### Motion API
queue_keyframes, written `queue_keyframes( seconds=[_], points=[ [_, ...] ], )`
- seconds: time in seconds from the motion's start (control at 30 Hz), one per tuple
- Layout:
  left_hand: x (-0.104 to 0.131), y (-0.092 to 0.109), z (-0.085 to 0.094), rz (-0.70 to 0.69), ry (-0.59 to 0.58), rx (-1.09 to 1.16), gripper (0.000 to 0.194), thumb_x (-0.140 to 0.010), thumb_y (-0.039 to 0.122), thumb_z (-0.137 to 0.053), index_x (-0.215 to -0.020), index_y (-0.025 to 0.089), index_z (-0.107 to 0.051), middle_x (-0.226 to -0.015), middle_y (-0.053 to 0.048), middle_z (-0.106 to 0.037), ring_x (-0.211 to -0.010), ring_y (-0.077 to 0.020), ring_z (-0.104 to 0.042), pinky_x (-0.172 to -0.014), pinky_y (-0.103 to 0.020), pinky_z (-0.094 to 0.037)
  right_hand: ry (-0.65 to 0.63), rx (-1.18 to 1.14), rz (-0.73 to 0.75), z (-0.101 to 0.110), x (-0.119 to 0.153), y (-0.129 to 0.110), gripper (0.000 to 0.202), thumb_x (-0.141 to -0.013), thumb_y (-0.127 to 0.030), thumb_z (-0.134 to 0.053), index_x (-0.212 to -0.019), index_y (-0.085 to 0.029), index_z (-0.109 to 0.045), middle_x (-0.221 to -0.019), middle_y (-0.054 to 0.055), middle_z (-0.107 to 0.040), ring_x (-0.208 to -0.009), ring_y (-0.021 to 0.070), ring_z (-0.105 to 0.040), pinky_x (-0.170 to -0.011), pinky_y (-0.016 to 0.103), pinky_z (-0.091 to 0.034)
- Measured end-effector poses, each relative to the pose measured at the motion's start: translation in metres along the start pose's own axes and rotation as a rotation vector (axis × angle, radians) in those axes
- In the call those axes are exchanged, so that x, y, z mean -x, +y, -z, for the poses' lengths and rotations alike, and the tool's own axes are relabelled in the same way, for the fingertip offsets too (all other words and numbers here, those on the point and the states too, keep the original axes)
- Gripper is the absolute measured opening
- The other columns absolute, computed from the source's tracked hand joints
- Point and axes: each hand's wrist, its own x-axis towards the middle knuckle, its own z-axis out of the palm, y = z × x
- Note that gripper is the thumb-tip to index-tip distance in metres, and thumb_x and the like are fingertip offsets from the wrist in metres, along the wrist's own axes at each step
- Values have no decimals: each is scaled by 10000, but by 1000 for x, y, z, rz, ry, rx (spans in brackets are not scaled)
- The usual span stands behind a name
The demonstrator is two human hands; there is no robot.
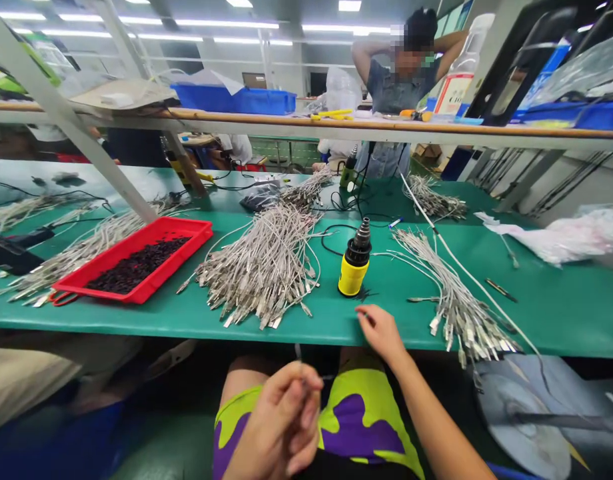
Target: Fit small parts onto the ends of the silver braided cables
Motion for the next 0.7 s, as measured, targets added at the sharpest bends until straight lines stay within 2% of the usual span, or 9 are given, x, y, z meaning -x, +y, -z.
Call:
queue_keyframes(
  seconds=[0.07, 0.13, 0.27, 0.4, 0.53, 0.6, 0.7],
  points=[
    [-22, -21, -4, 50, -26, 60, 198, -941, 386, -701, -931, 196, -645, -703, 35, -474, -479, -38, -354, -343, -91, -349, 53, 98, -92, 16, -22, 38, 355, -1032, -252, -420, -1277, -168, -662, -1259, 170, -671, -1151, 300, -641, -1024, 463, -491],
    [-38, -34, -6, 74, -35, 118, 180, -921, 337, -724, -923, 174, -649, -757, 10, -507, -539, -69, -453, -333, -106, -398, 36, 171, -120, 23, -41, 61, 318, -1008, -227, -478, -1253, -181, -676, -1333, 164, -628, -1193, 286, -620, -1045, 434, -478],
    [-48, -46, -4, 79, -36, 192, 191, -909, 327, -736, -948, 157, -658, -797, 0, -526, -559, -75, -490, -334, -117, -419, -59, 250, -109, 24, -60, 71, 131, -983, -210, -589, -1035, -169, -702, -1194, 107, -679, -1071, 233, -651, -985, 411, -505],
    [-47, -46, 6, 103, -21, 207, 191, -916, 330, -731, -954, 159, -653, -788, 9, -529, -518, -52, -443, -324, -108, -353, -84, 251, -112, 27, -58, 65, 136, -995, -239, -579, -909, -162, -650, -1064, 85, -678, -950, 210, -646, -901, 391, -520],
    [-48, -43, 14, 98, 10, 191, 209, -909, 339, -744, -959, 161, -647, -786, 21, -523, -500, -34, -407, -334, -106, -297, -45, 155, -116, 45, -56, 52, 112, -961, -252, -551, -876, -204, -606, -1010, 109, -676, -866, 221, -647, -817, 345, -508],
    [-49, -42, 17, 94, 25, 190, 238, -897, 357, -759, -965, 160, -643, -789, 25, -521, -495, -29, -395, -338, -109, -279, -8, 63, -112, 60, -53, 35, 119, -978, -306, -507, -944, -222, -584, -940, 99, -679, -802, 229, -639, -754, 347, -508],
    [-51, -42, 23, 99, 70, 203, 264, -882, 357, -776, -972, 154, -634, -779, 27, -523, -499, -25, -389, -350, -105, -267, 36, -125, -93, 88, -34, -8, 270, -1040, -414, -373, -1189, -242, -519, -862, 62, -662, -667, 212, -591, -616, 337, -496]
  ],
)
